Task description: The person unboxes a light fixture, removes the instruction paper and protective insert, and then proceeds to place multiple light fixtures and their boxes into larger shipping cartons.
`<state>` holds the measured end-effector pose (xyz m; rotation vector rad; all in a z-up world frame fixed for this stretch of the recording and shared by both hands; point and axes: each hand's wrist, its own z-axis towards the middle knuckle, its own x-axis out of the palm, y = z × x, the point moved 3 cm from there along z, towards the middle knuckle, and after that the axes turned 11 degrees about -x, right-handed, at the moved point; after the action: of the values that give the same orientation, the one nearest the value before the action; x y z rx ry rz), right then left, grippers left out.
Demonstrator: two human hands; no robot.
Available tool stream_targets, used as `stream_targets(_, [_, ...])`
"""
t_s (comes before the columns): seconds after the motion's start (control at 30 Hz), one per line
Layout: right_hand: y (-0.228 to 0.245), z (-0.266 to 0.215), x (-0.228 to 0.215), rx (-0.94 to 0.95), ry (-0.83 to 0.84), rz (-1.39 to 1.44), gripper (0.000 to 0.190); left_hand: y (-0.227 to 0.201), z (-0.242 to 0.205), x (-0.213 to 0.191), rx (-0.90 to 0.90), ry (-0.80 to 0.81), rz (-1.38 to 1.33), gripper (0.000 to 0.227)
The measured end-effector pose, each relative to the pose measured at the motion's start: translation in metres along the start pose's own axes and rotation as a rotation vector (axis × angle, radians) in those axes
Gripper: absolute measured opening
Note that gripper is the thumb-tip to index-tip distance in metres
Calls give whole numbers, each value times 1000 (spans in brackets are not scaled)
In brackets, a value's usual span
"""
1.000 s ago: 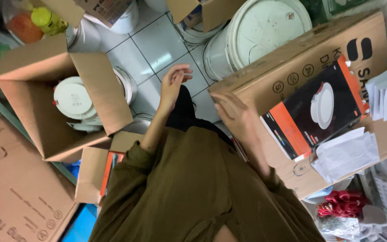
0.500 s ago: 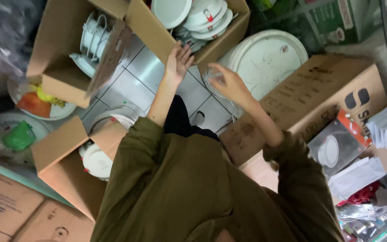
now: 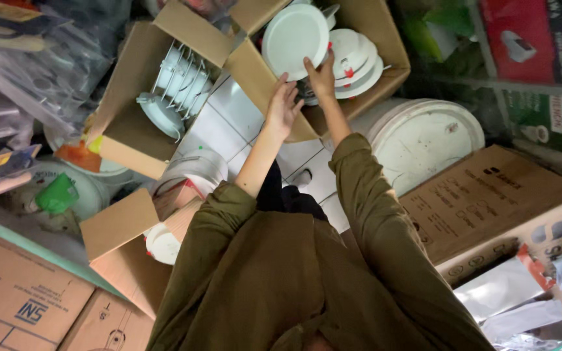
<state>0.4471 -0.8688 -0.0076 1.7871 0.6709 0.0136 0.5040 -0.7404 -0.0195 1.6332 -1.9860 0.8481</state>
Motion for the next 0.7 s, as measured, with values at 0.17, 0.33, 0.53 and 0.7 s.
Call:
stream_targets(0.17, [-14, 5, 0, 156, 0, 329, 61, 1, -12, -23, 18, 27, 68, 56])
stream_targets(0.33, [-13, -12, -44, -16, -53, 326, 56, -17, -37, -28, 207, -132, 159, 52])
stream_targets(0.53, [38, -96, -152, -163, -95, 312, 51, -27, -103, 32, 439, -59, 437, 57])
stream_targets(0.7, [159, -233, -229, -390, -3, 488, 54, 9, -189, 116, 404, 301, 399, 68])
